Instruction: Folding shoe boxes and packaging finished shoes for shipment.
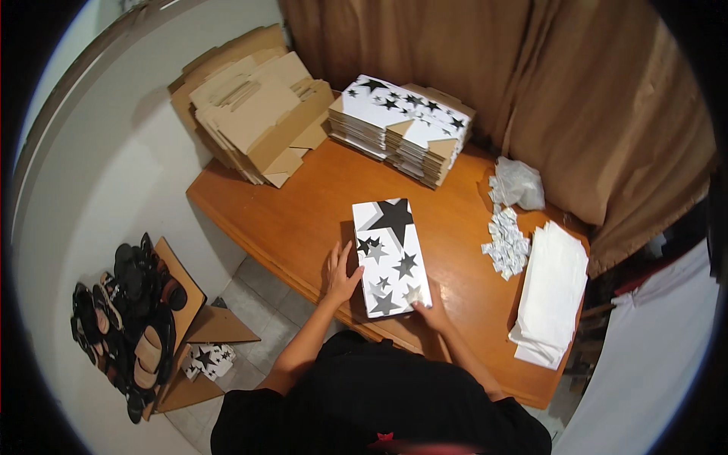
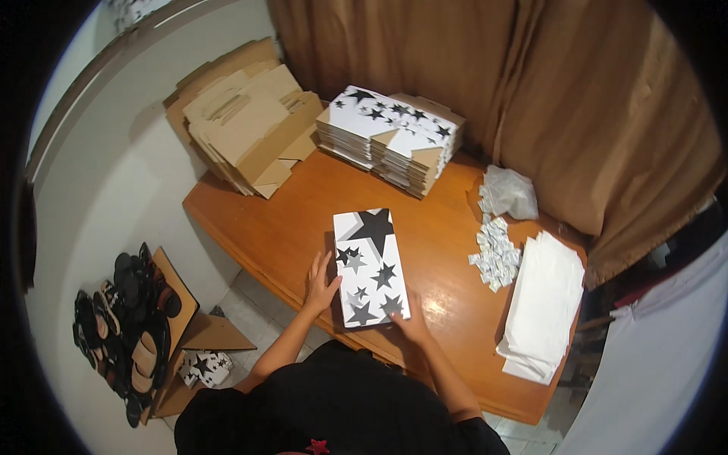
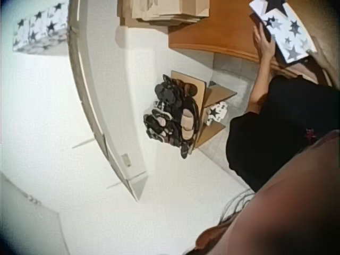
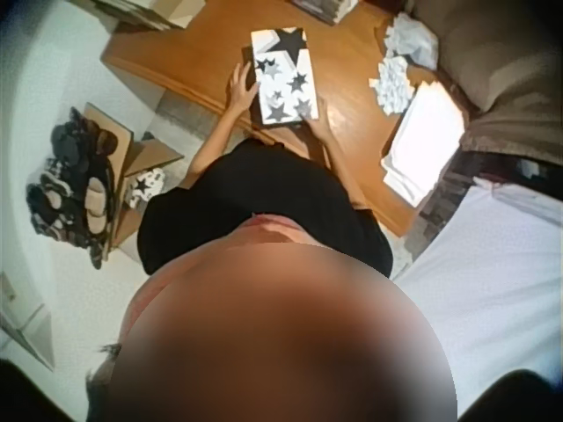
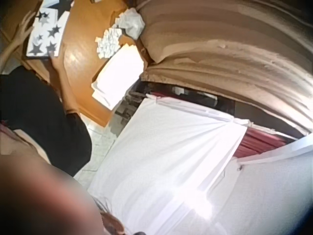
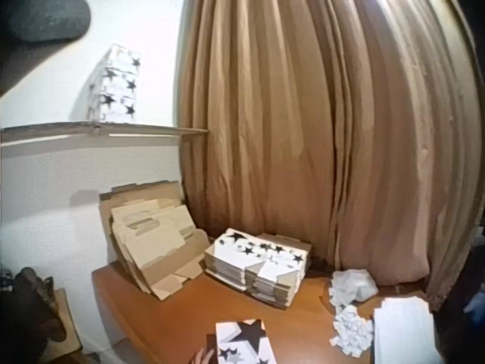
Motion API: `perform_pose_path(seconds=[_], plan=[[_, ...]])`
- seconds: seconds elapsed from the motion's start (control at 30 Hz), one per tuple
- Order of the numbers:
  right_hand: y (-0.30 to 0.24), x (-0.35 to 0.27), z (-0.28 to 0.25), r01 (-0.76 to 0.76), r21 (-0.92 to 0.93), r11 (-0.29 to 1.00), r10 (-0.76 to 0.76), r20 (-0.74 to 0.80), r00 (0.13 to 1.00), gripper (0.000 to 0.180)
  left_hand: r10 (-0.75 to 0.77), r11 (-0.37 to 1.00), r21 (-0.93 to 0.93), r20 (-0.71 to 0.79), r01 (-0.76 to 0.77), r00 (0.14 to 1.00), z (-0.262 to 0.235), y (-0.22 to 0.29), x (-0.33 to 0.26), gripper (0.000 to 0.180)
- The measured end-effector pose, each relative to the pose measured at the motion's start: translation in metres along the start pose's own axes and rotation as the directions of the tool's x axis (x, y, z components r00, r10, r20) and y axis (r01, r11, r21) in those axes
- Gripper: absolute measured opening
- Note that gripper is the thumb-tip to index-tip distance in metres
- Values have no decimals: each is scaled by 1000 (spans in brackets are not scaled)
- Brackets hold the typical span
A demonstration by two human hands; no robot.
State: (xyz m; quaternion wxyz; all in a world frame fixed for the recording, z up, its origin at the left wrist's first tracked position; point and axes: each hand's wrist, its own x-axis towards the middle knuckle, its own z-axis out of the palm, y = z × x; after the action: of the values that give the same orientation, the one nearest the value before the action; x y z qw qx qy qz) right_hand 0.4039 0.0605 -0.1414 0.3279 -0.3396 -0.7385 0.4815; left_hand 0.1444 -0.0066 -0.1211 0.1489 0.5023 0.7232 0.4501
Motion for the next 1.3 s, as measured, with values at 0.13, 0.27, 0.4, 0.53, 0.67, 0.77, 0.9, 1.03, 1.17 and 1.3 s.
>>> perform_pose_path(seconds=[0.13,0.27,0.4,0.53,0.67,0.77,0.9,1.03,1.17,1.3], plan=[[-8,-1,36,87,13,996,-87,140,986,100,-218,942,-229,135,245,966,3,-57,-37,65],[-22,2,65,33,-10,999,-31,128,991,108,-371,538,-700,303,469,878,-8,-39,-52,55],[-34,11,102,46,60,997,-55,161,985,105,-369,460,-713,389,529,844,-40,-72,-58,62],[-44,30,155,59,179,982,-97,214,972,104,-330,439,-735,403,517,854,-99,-86,-58,77],[-94,56,230,89,452,888,-186,175,967,111,-305,579,-713,260,395,916,-179,-112,-54,83],[-108,94,279,362,338,868,-363,-64,930,105,-100,729,-675,56,111,993,-256,-69,-25,95],[-194,139,320,577,229,784,-472,-384,794,97,102,715,-675,-157,-182,982,-330,-27,20,100],[-269,182,335,841,-21,541,-703,-560,438,117,211,633,-656,-365,-412,907,-367,41,61,99],[-353,212,303,745,-394,537,-813,-477,334,134,277,620,-662,-316,-420,907,-396,92,99,106],[-408,246,274,866,-164,472,-790,-514,334,129,430,670,-512,-323,-537,843,-404,136,134,116]])
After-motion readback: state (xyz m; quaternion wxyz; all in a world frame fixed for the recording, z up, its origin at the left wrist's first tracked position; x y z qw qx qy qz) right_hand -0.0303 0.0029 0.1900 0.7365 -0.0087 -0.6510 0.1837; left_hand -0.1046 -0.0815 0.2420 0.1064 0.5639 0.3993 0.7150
